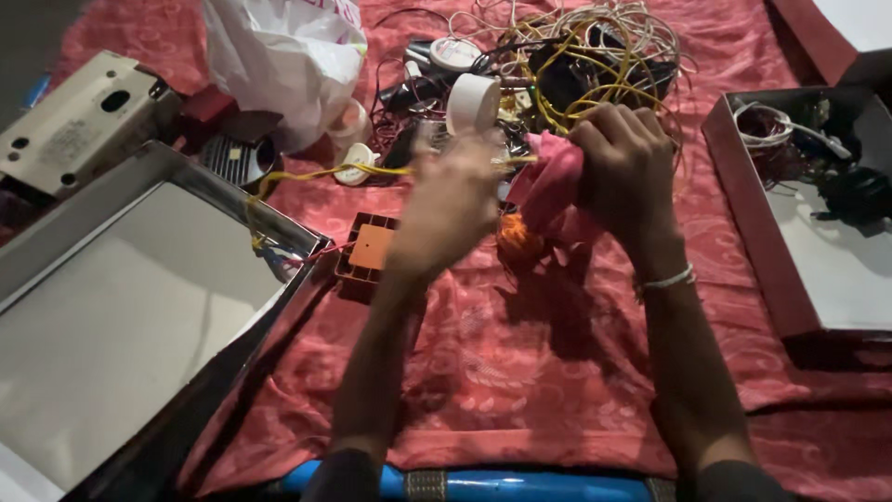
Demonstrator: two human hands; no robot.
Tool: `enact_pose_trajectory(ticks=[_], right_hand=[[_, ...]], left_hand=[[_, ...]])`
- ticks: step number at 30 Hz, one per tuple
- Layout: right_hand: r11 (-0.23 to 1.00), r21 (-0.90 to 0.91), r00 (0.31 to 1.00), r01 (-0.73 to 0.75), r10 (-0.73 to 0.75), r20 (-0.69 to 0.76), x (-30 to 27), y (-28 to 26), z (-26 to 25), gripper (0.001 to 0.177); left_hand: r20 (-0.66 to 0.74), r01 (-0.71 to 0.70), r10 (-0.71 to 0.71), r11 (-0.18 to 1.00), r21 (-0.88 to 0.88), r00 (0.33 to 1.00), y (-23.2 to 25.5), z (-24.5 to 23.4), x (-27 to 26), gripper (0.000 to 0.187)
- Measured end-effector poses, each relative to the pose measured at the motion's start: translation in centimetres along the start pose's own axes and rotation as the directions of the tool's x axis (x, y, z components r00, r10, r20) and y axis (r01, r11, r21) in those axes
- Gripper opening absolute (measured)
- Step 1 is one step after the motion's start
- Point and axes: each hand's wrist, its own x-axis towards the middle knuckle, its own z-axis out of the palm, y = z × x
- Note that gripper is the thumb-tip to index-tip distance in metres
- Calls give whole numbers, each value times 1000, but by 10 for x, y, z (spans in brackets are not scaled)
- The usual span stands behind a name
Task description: The person handles various electronic components and wires on a bed, including a black device, a small orange box, and yellow wires. They wipe the orange box with a pink cloth, untangle wires, and place items into a white plastic bag.
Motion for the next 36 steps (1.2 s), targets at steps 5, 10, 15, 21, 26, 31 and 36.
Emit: enact_pose_trajectory(ticks=[5, 10, 15, 21, 26, 31, 36], right_hand=[[999, 36, 999, -15, 17, -45, -15, 7, -3, 12], [987, 111, 991, -120, 126, -46, -49, 59, 25, 11], [966, -7, 963, -258, 257, -82, -82, 110, 24, 16], [966, -48, 962, -252, 245, -117, -70, 91, 19, 18], [988, -150, 995, -41, 27, -91, -26, 16, 9, 20], [980, -200, 989, 15, -44, -140, -16, -8, -14, 14], [989, -119, 980, -83, 59, -192, -37, 37, 6, 6]], left_hand=[[82, 95, -85, 987, -128, 993, 24, 24, 10, 18], [-9, 132, -144, 930, -342, 990, 42, -8, 9, 23], [-100, 134, -179, 927, -352, 979, 21, -58, -11, 21], [-60, 188, -184, 979, 78, 981, -25, -93, -40, 20], [-273, -104, 223, 915, 390, 936, 13, -72, -26, 63], [299, 123, -108, 992, -32, 948, 48, 2, 8, 27], [99, -43, 78, 950, -309, 992, 60, 2, -1, 16]])
